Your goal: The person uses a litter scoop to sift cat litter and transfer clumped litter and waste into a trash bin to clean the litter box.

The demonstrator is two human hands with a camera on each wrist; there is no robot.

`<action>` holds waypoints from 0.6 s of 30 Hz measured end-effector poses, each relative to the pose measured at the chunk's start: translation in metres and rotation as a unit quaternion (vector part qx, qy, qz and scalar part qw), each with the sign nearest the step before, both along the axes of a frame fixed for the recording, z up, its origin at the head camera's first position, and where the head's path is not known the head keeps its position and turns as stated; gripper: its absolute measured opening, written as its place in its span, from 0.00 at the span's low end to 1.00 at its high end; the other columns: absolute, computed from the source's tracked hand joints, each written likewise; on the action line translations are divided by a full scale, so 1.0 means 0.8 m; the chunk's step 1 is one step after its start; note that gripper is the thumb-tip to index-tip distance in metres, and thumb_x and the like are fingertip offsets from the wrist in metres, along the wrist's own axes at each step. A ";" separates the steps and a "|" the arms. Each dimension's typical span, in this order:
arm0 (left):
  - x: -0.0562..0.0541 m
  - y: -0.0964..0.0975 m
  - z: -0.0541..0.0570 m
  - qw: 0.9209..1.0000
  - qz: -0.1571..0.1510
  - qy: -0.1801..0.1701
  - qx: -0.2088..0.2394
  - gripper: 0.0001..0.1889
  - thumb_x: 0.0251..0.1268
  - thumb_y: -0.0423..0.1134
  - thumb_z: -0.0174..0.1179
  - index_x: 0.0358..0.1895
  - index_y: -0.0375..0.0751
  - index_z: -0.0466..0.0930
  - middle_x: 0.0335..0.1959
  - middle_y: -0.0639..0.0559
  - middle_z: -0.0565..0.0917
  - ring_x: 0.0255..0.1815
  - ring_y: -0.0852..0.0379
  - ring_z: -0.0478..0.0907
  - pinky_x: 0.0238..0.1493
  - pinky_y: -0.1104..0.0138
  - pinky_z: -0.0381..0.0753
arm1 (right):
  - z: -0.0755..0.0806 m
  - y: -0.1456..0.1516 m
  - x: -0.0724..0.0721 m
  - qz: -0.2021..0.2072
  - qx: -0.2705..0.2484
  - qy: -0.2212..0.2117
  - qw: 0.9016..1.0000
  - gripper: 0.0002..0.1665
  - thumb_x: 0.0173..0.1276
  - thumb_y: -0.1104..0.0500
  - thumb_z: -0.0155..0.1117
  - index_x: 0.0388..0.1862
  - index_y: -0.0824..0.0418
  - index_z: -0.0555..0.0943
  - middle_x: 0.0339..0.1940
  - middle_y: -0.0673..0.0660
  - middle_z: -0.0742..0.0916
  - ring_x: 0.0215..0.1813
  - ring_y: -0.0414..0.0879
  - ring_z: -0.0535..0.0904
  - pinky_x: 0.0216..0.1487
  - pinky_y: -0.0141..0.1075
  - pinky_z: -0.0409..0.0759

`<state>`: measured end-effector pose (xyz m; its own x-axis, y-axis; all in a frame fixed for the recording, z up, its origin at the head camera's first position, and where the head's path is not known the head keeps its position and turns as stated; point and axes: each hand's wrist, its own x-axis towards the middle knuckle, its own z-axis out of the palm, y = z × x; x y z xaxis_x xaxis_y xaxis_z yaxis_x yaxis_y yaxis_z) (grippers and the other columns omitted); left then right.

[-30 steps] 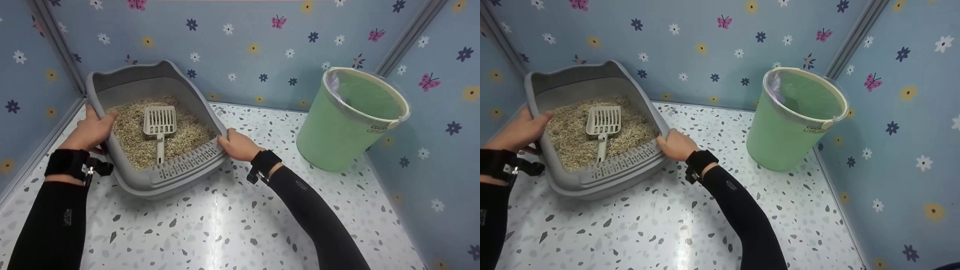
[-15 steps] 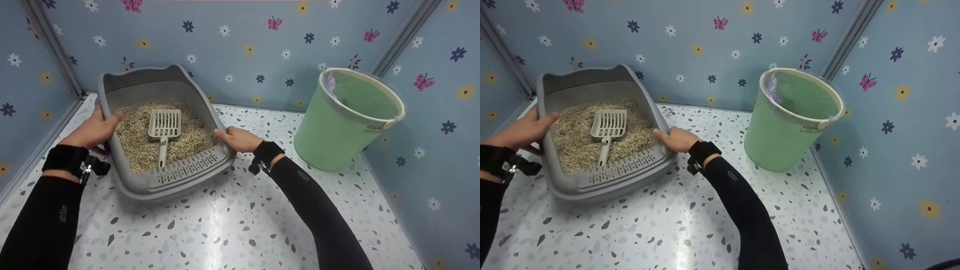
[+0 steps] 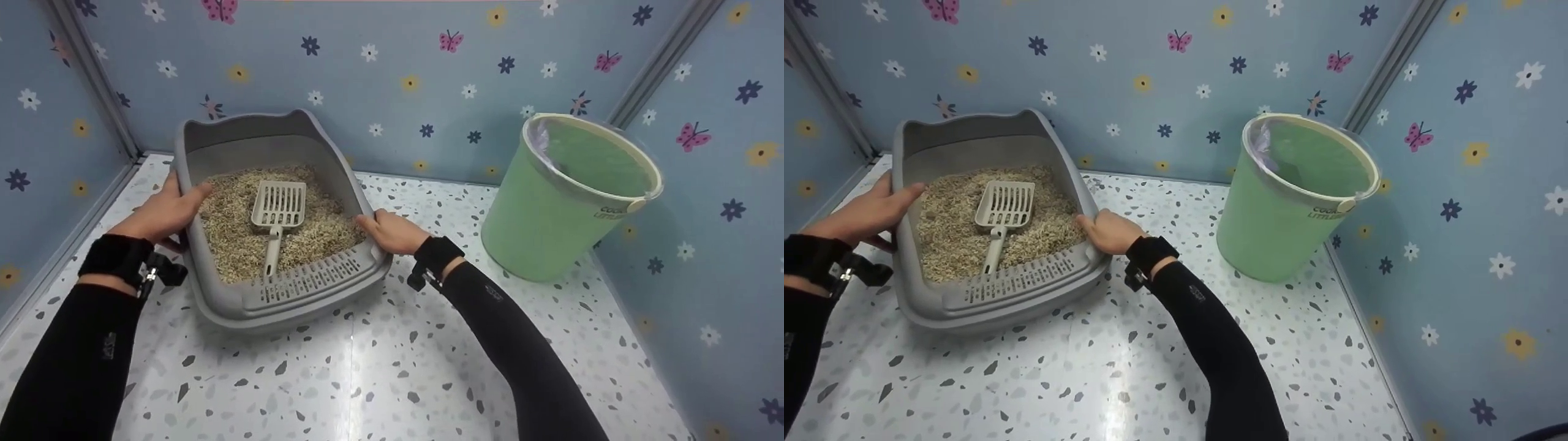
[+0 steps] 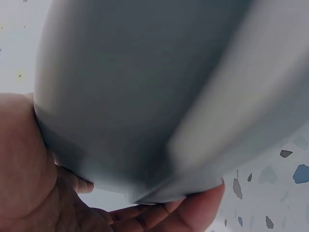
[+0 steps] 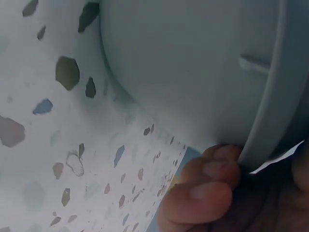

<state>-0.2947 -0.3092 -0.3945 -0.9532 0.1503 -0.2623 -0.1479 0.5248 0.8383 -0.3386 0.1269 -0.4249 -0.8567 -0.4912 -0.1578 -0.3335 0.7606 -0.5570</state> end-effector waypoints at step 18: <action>-0.029 0.032 -0.003 0.998 -0.050 0.009 -0.033 0.54 0.82 0.78 0.35 0.86 0.60 0.07 0.84 0.11 0.43 0.69 0.09 0.68 0.46 0.31 0.90 | -0.007 0.027 0.061 -0.083 0.026 0.039 0.995 0.44 0.94 0.35 0.37 0.67 0.76 0.76 0.42 0.62 0.84 0.44 0.58 0.86 0.52 0.51 0.88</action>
